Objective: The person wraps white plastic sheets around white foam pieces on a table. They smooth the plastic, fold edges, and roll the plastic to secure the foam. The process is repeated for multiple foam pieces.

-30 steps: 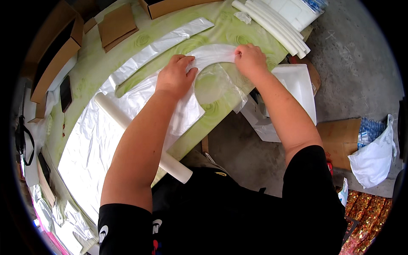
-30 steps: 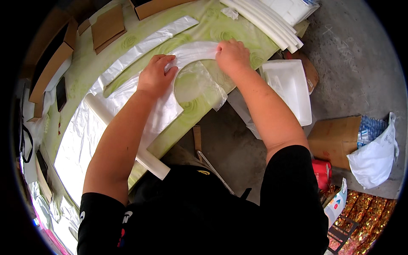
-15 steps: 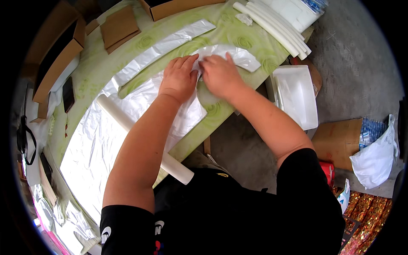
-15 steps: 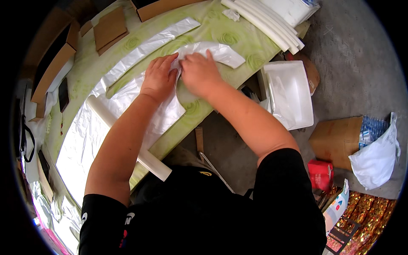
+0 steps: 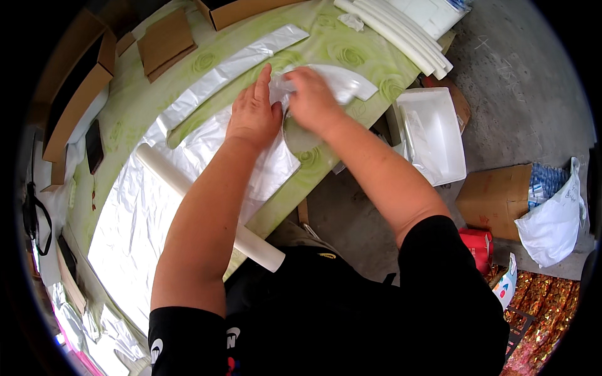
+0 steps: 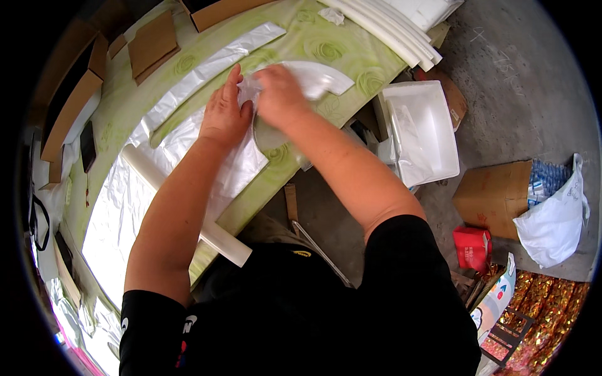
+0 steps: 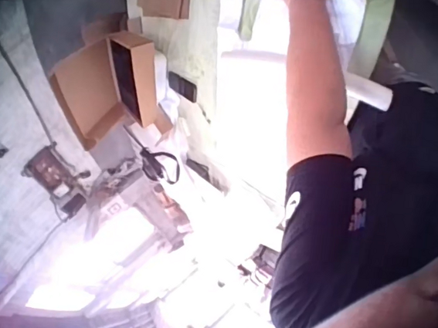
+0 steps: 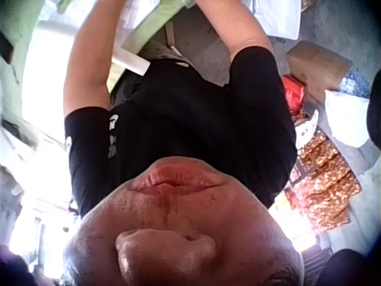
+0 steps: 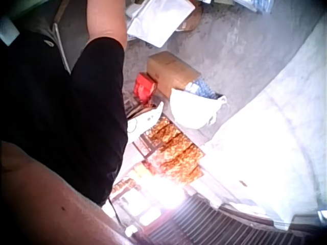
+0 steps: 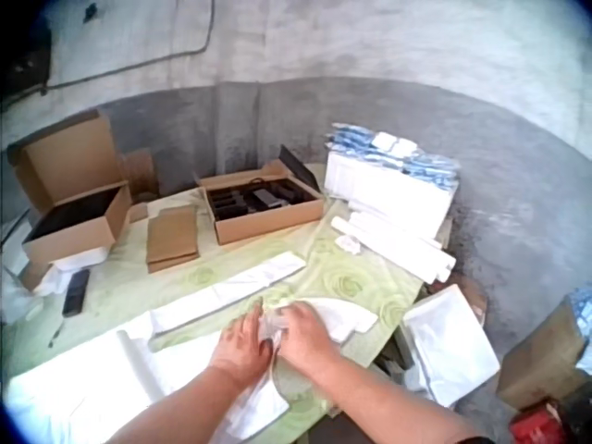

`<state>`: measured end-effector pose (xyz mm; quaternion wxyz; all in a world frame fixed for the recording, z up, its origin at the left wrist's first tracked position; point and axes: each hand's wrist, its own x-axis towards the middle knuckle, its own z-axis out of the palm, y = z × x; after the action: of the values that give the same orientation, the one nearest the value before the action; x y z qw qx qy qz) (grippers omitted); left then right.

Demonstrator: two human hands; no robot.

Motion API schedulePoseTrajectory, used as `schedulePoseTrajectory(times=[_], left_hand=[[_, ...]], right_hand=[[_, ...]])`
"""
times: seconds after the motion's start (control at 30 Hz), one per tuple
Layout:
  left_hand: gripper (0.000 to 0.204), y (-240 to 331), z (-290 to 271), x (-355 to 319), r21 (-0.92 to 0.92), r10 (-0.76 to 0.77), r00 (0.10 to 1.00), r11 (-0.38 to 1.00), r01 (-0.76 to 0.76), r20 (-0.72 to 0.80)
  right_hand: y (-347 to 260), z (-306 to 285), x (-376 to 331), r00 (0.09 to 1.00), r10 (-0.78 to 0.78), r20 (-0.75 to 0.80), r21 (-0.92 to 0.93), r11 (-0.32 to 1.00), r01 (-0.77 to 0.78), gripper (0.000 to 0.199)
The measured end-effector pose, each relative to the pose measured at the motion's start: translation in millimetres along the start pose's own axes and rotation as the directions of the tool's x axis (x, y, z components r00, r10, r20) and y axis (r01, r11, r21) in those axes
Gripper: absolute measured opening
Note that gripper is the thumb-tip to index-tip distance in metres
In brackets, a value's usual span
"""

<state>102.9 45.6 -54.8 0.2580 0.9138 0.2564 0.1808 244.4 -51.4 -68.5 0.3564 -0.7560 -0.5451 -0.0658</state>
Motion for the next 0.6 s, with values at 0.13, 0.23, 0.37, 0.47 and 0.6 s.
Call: schedulePoseTrajectory(times=[0.13,0.23,0.37,0.47,0.6], left_hand=[[0.081,-3.9,5.0,3.2,0.044,0.035,0.999,0.998,-0.034,-0.007],[0.082,-4.4,0.4,1.8,-0.027,-0.016,1.0,0.999,0.016,0.019],[0.072,-2.5,-2.4,1.7,0.08,0.035,0.999,0.996,-0.033,-0.017],[0.06,-5.8,4.8,2.5,0.078,0.1,0.994,0.992,-0.096,-0.054],[0.054,6.0,-3.4,-1.8,0.124,0.099,0.995,0.987,-0.1,0.01]], right_hand=[[11.5,-15.4,-1.7,0.983,0.169,-0.07,-0.194,0.965,-0.179,0.042],[-44.0,-7.7,-18.3,0.983,-0.176,0.059,0.333,0.932,0.147,0.043],[18.6,-21.0,-6.1,0.989,-0.014,0.145,-0.102,0.994,0.029,0.048],[47.7,-66.5,5.5,0.895,0.445,0.031,-0.399,0.826,-0.397,0.055],[91.0,-68.9,-8.2,0.946,0.324,-0.001,-0.355,0.885,-0.303,0.055]])
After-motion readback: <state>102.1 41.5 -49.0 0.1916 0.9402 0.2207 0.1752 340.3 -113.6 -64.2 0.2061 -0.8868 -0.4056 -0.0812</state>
